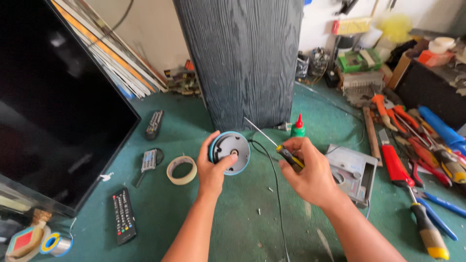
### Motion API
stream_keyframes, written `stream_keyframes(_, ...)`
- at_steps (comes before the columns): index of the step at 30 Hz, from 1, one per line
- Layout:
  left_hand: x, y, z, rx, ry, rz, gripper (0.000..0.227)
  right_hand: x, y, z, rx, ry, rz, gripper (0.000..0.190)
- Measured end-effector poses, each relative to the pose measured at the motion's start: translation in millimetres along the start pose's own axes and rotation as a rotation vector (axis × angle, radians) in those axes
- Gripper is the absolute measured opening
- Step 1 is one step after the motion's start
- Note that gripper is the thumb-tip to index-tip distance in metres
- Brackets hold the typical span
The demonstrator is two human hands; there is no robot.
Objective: The person uses a screwdriver to remove screws from the bottom of a blue cylindrical device. They systematically unscrew fasteners and place them on the workbench. Finally, they separate the bottom cover to reveal the internal components.
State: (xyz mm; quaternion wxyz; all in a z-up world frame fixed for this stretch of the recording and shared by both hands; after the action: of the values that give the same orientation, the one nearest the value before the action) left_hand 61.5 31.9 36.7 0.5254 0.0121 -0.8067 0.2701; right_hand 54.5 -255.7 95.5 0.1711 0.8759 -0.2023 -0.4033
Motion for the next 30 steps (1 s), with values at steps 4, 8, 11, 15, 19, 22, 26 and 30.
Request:
stream_keyframes(4,2.8,-0.8,1.1,-0.034,-0.064,0.075,0.091,-28.5,17.2,1.4,0.096,0.138,-0.002,0.036)
stream_keyframes(8,21.6,-9.2,1.2,-0.125,-0.238,0.061,0.085,-28.2,23.6,2.6,0.158,0.18,-0.041,0.029)
stream_keyframes(11,31.4,-11.6,7.1,-0.164,-0.324,-0.045,0.082,-45.1,23.4,6.9,0.145,0.243,-0.028,0.02)
stream_keyframes(15,38.4,-16.2,7.5,-0.199,-0.482,-0.269,0.079,-55.7,17.6,9.2,0.093,0.332,-0.122,0.017)
stream_keyframes(19,40.0,-19.3,10.6,-0.19,-0.493,-0.284,0.077,-51.2,16.4,9.6,0.042,0.333,-0.164,0.016)
stream_keyframes(22,42.9,-23.6,12.7,-0.198,-0.522,-0.317,0.076,-53.8,15.0,7.5,0.015,0.338,-0.166,0.016)
stream_keyframes(26,44.9,-28.5,16.7,-0.191,-0.551,-0.376,0.075,-51.3,10.2,8.0,-0.026,0.333,-0.162,0.018)
stream_keyframes(30,46.2,-30.8,19.4,-0.179,-0.613,-0.44,0.073,-42.3,4.7,8.2,-0.057,0.31,-0.138,0.018)
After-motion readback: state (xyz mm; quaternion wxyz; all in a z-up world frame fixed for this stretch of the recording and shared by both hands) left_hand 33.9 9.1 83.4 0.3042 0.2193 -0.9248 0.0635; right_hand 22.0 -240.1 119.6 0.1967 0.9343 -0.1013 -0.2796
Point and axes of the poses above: each hand's wrist, its own z-axis away from the middle knuckle, its own y-axis out of the back of the hand, x = y × z, the point moved 8 cm from there along -z, towards the middle knuckle, and after that the axes turned 4 degrees about z, right-handed, at the moved point
